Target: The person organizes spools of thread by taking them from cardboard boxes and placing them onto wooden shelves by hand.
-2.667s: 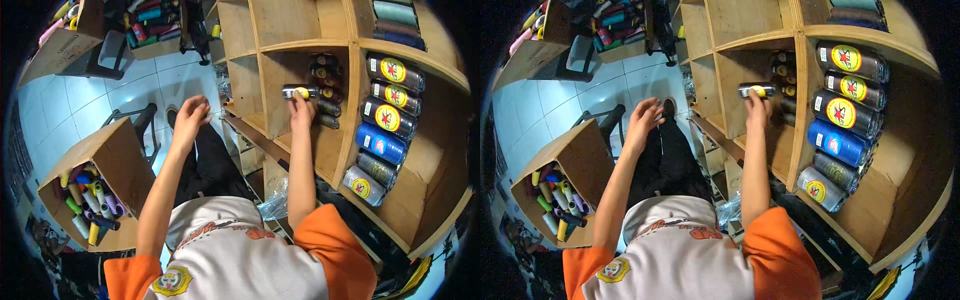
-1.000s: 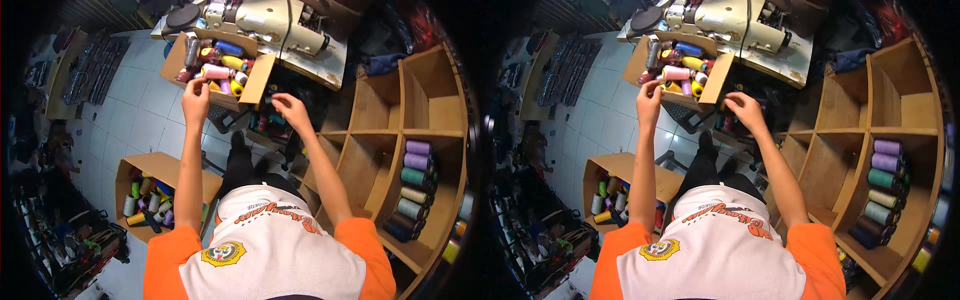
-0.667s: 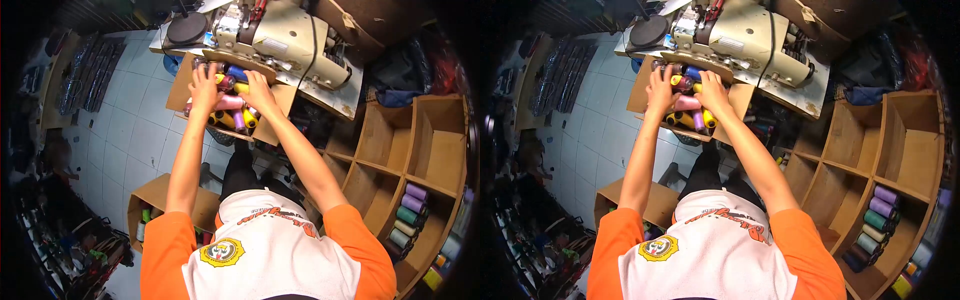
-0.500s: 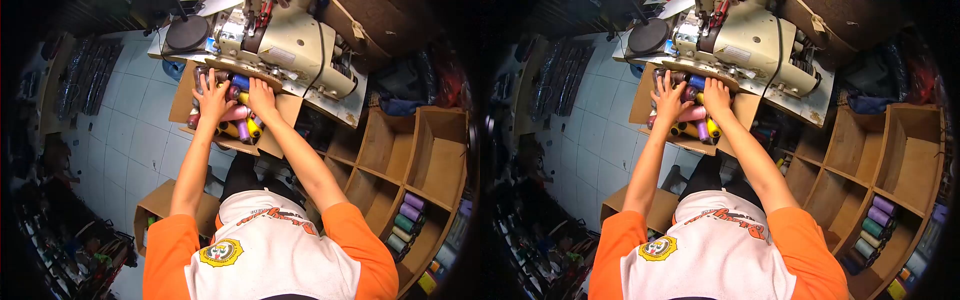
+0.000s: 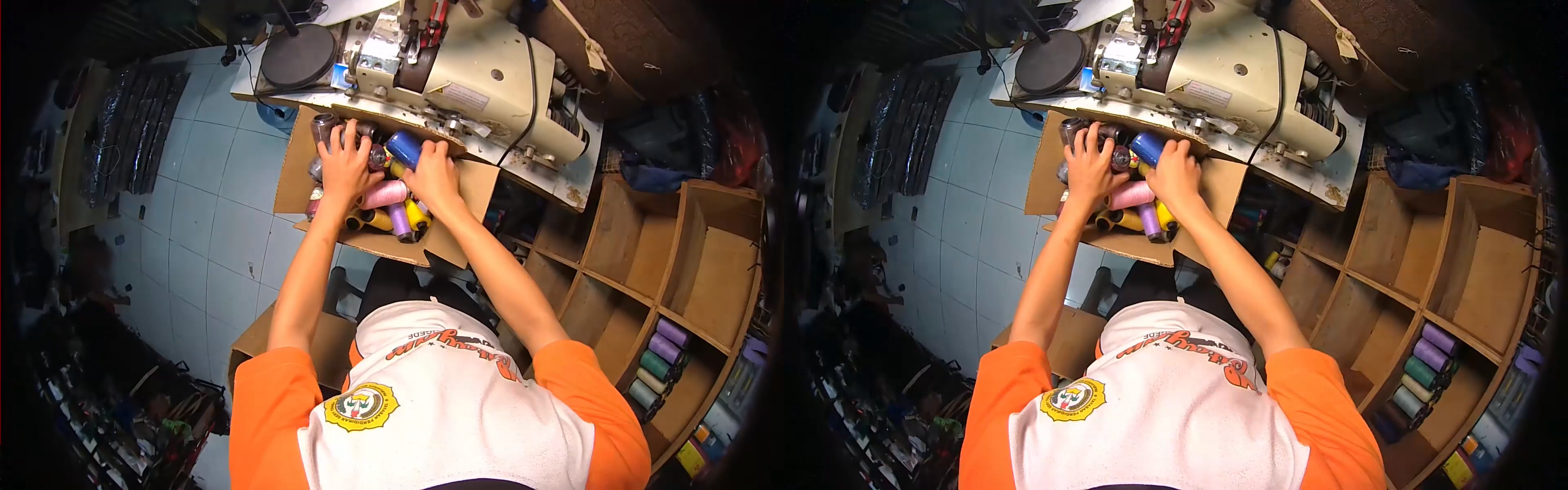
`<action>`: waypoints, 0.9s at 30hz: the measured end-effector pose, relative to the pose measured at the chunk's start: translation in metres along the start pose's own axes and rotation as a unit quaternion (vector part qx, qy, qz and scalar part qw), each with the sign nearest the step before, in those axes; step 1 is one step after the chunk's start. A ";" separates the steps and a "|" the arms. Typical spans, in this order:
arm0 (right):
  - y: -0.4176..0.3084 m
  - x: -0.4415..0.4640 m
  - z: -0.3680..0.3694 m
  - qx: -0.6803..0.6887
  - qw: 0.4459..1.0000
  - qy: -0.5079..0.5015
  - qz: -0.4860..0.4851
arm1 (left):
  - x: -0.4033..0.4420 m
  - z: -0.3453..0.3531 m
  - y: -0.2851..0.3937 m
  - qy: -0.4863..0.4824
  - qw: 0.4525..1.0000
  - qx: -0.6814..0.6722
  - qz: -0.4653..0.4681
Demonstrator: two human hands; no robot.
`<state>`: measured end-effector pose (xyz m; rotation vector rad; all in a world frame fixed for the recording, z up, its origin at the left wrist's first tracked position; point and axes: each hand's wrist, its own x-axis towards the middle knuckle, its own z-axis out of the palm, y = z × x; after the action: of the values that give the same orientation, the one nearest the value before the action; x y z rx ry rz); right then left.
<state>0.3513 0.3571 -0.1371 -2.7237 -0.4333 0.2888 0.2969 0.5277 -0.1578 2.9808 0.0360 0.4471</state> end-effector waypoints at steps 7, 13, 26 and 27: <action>0.062 -0.043 -0.024 0.435 0.892 -0.093 0.078 | -0.001 -0.052 0.000 0.178 0.961 -0.128 -0.165; 0.114 -0.115 -0.082 0.725 0.621 -0.202 0.219 | -0.038 -0.099 -0.012 0.161 0.646 -0.664 -0.341; 0.253 -0.407 -0.103 0.797 0.560 -0.137 0.180 | -0.152 -0.116 0.280 -0.004 0.409 -0.902 -0.139; 0.264 -0.435 -0.095 0.796 0.563 -0.155 0.162 | -0.172 -0.114 0.303 -0.029 0.392 -0.910 -0.134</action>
<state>0.0388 -0.0526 -0.0908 -0.8625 0.2608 0.7612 0.1000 0.2342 -0.0607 0.6769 0.0007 0.0638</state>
